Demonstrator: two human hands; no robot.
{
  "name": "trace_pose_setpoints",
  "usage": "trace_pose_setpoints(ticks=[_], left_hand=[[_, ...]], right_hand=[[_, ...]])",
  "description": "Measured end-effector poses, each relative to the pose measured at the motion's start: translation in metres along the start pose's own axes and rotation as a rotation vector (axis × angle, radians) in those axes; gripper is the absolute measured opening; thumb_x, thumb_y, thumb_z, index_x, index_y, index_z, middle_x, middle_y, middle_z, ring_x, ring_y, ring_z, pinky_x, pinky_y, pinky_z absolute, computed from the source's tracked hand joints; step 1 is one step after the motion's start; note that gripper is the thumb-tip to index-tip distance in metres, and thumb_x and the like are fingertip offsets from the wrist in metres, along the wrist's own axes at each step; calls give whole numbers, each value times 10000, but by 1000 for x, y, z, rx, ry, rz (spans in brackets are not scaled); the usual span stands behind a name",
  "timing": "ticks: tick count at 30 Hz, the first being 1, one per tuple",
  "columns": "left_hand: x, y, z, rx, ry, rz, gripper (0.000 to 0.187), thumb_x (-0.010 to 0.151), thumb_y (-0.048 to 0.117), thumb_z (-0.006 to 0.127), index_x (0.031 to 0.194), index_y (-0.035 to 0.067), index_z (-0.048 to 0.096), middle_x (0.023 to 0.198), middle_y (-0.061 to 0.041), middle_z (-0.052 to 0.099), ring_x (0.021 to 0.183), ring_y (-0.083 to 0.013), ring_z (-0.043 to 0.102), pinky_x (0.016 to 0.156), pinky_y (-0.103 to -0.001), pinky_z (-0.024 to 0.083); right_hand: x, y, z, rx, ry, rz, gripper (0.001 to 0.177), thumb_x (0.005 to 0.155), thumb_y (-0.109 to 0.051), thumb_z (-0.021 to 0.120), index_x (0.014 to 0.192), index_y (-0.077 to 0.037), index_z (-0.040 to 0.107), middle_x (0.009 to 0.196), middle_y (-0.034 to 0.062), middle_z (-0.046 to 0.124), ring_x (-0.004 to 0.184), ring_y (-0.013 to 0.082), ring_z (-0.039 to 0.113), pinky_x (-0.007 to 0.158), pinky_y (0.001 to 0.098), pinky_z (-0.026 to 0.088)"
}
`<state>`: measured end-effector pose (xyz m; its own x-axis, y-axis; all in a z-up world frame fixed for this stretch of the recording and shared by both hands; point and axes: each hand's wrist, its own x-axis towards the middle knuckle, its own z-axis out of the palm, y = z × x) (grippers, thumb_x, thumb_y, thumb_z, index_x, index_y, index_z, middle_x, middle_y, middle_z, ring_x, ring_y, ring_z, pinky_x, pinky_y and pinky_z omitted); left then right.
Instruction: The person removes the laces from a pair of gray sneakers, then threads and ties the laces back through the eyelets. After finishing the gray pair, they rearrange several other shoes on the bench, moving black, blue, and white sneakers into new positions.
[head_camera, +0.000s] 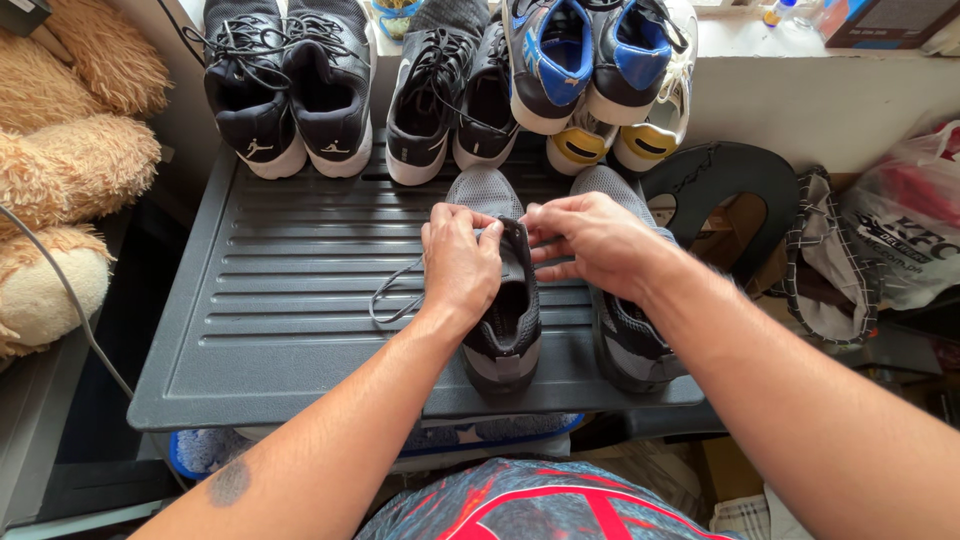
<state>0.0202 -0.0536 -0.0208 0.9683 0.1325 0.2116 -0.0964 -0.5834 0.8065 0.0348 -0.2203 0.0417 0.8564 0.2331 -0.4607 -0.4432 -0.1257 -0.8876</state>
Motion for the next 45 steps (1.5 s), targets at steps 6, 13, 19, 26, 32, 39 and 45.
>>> trace_pose_setpoints(ticks=[6, 13, 19, 26, 32, 39, 45], left_hand=[[2, 2, -12, -36, 16, 0, 257, 850, 280, 748, 1014, 83, 727, 1222, -108, 589, 1182, -299, 537, 1004, -426, 430], [-40, 0, -43, 81, 175, 70, 425, 743, 254, 777, 1076, 52, 605, 1097, -142, 566, 1096, -326, 521, 954, -477, 407], [-57, 2, -32, -49, 156, -105, 297, 817, 228, 748, 944, 33, 564, 828, -105, 578, 796, -275, 582, 753, -420, 475], [-53, -11, -24, -71, 194, -122, 267, 872, 193, 695, 991, 15, 536, 830, -103, 590, 765, -265, 590, 743, -422, 490], [-56, -11, -23, -67, 191, -169, 252, 888, 177, 667, 1018, 25, 515, 866, -95, 578, 800, -253, 593, 768, -423, 493], [-57, 0, -27, 5, 188, -132, 261, 877, 190, 690, 1022, 32, 542, 911, -109, 572, 862, -269, 575, 807, -419, 472], [-43, 3, -41, 127, 159, 78, 435, 783, 295, 794, 1112, 65, 626, 1074, -133, 612, 1052, -325, 570, 896, -462, 445]], right_hand=[[7, -14, -2, -260, 18, -82, 179, 936, -130, 648, 1027, 20, 682, 954, 133, 712, 795, 187, 712, 701, 350, 644], [-24, -34, -54, -246, 252, -105, 218, 909, -167, 637, 975, 35, 682, 953, 137, 709, 771, 212, 721, 635, 351, 605], [-61, -5, -109, 44, 430, -97, 166, 913, -160, 638, 971, -6, 656, 910, 98, 660, 768, 218, 672, 641, 355, 557], [-106, 48, -212, 378, 654, -112, 124, 972, -144, 616, 973, -23, 586, 905, 101, 609, 780, 195, 616, 643, 280, 494], [-156, 86, -293, 597, 758, -176, 97, 1037, -106, 591, 1063, -24, 546, 952, 60, 592, 839, 133, 597, 685, 233, 511], [-161, 88, -273, 147, 861, -35, 119, 981, -126, 627, 999, -9, 638, 938, 99, 657, 816, 186, 646, 678, 314, 551], [-118, 16, -171, -846, 819, -660, 177, 964, -119, 737, 1078, 16, 757, 962, 115, 748, 870, 196, 693, 775, 315, 540]])
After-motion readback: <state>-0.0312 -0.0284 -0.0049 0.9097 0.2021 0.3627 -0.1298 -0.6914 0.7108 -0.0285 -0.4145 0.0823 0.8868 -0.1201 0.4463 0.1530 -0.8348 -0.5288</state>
